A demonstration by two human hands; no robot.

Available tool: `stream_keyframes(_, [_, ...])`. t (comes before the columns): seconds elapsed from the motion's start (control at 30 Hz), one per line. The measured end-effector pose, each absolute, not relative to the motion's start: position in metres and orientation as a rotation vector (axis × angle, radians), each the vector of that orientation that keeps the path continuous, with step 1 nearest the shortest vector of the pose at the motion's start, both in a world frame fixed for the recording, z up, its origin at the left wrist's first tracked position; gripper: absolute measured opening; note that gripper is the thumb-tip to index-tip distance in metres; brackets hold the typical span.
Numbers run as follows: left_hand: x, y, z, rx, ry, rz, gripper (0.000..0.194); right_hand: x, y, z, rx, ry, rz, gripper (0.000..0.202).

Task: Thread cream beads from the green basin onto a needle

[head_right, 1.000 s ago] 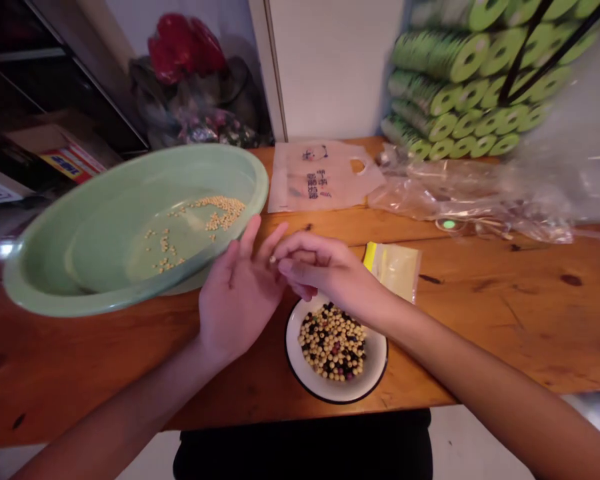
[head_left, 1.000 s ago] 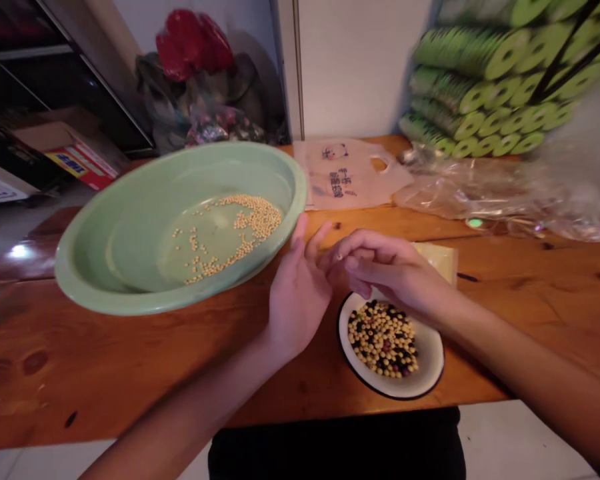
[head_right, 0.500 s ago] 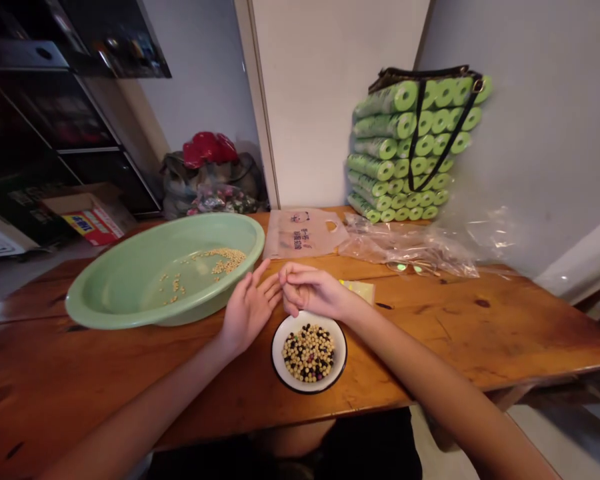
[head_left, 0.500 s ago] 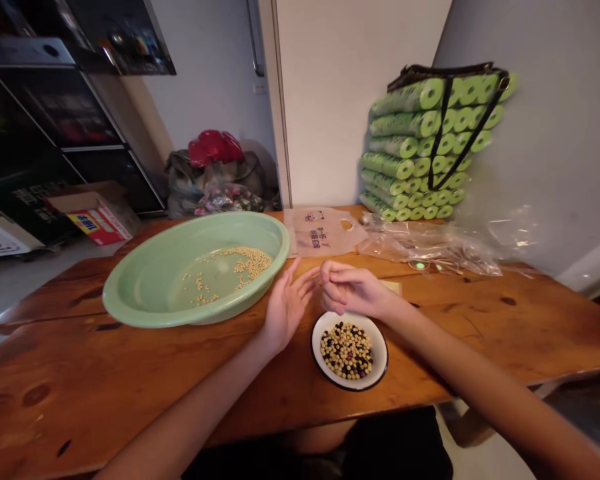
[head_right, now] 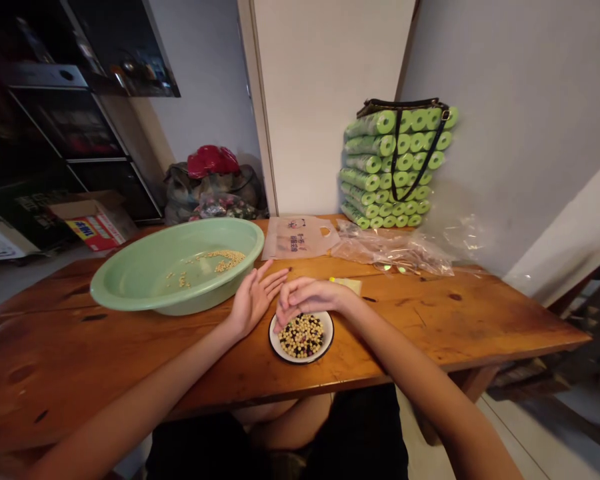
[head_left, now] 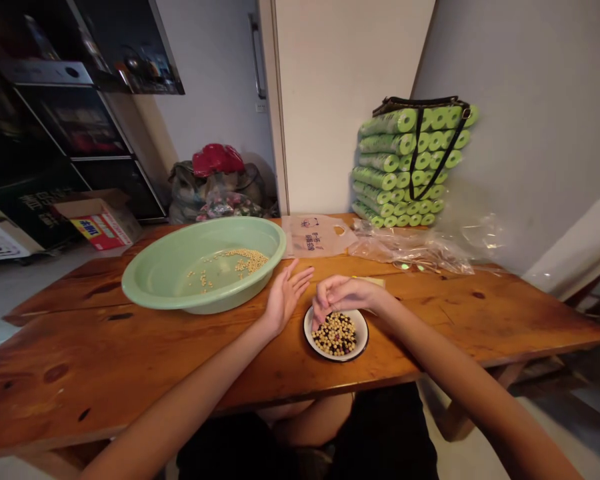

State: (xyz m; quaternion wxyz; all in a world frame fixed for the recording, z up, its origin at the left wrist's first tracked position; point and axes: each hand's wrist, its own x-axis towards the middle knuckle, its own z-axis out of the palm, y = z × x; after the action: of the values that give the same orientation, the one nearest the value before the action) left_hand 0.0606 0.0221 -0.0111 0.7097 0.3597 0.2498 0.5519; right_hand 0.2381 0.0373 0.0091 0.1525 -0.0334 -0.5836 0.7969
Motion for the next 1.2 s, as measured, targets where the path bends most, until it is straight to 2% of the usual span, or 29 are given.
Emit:
stream_keyframes(0.47, [0.057, 0.025, -0.015, 0.861, 0.603, 1.222, 0.060, 0.235, 0.034, 0.009, -0.145, -1.683, 2.207, 0.026])
stream_keyframes(0.63, [0.059, 0.022, -0.015, 1.011, 0.656, 1.310, 0.044, 0.234, 0.034, 0.013, -0.329, -1.634, 1.949, 0.018])
stream_keyframes(0.77, [0.058, 0.018, -0.011, 1.167, 0.686, 1.353, 0.032, 0.233, 0.030, 0.020, -0.499, -1.607, 1.696, 0.031])
stream_keyframes(0.97, [0.060, 0.011, -0.001, 1.324, 0.732, 1.325, 0.015, 0.227, 0.024, 0.020, -0.689, -1.664, 1.490, 0.032])
stream_keyframes(1.2, [0.061, 0.007, 0.002, 1.394, 0.760, 1.269, 0.020, 0.224, 0.025, 0.018, -0.707, -1.713, 1.497, 0.032])
